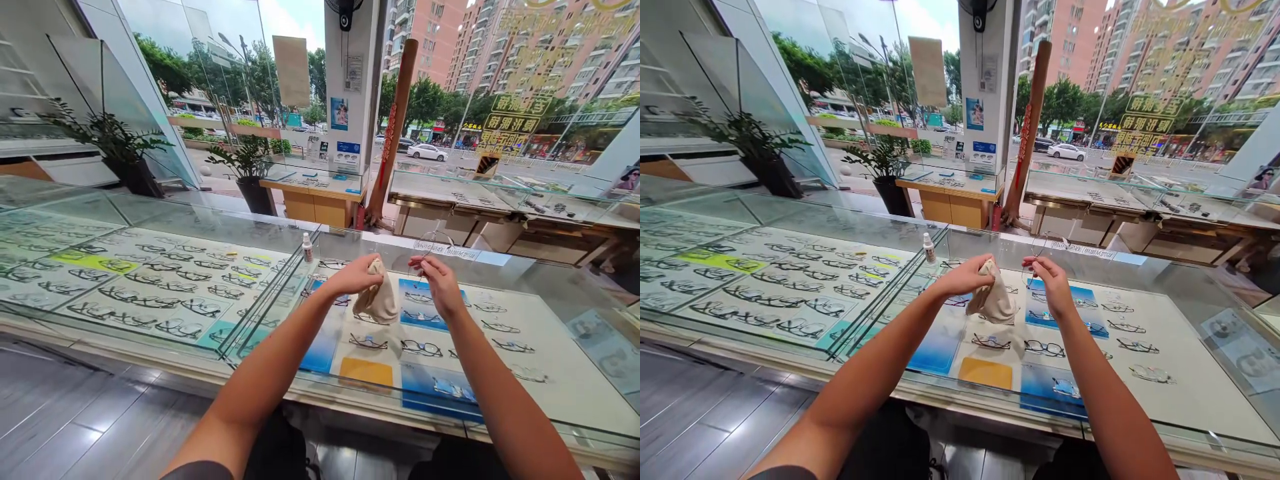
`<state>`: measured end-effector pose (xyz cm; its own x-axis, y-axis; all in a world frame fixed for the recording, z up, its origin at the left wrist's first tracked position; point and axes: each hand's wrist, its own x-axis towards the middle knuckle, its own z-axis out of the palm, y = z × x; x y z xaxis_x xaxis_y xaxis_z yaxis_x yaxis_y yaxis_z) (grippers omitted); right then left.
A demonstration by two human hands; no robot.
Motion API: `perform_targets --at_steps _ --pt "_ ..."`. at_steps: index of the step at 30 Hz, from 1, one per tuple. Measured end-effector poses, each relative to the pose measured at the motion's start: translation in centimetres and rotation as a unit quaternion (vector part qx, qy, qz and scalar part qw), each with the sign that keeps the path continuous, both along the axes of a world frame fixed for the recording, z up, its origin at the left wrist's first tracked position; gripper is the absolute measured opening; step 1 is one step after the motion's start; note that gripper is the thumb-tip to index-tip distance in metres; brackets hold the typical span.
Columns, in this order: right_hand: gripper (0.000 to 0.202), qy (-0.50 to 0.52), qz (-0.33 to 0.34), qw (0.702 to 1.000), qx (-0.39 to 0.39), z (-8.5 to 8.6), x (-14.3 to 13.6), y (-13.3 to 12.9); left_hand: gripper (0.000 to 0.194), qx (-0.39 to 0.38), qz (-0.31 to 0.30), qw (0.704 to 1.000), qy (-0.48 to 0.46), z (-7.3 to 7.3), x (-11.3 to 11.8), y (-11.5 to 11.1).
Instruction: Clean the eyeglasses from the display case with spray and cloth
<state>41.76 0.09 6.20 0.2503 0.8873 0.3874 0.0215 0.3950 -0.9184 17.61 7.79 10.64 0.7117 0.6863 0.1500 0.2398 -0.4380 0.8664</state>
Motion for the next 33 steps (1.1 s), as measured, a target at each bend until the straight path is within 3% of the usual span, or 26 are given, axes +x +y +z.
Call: perform_targets --at_steps 4,10,16,21,27,33 --pt "0.023 -0.001 0.014 1.0 -0.003 0.4 -0.8 -0.4 0.016 -0.025 0.036 0.998 -0.042 0.5 0.3 -0.5" --pt "0.025 0.026 0.063 0.998 -0.017 1.7 -2.1 -1.7 0.035 -0.1 0.119 0.981 -0.115 0.0 0.8 -0.1" --pt "0.029 0.058 0.165 0.984 -0.036 1.9 -3.5 -2.8 0.017 -0.189 0.088 0.964 -0.166 -0.2 1.2 0.5" --pt "0.03 0.066 0.207 0.975 -0.049 1.6 -3.9 -3.0 0.021 -0.231 0.073 0.949 -0.202 0.3 1.4 -0.2" --pt "0.027 0.081 0.209 0.974 -0.032 1.9 -4.2 -3.3 0.023 -0.186 0.073 0.965 -0.17 0.0 1.2 -0.4" --pt "0.027 0.075 0.254 0.964 -0.02 2.0 -4.9 -3.8 0.044 -0.175 0.073 0.972 -0.139 -0.5 1.1 -0.5"
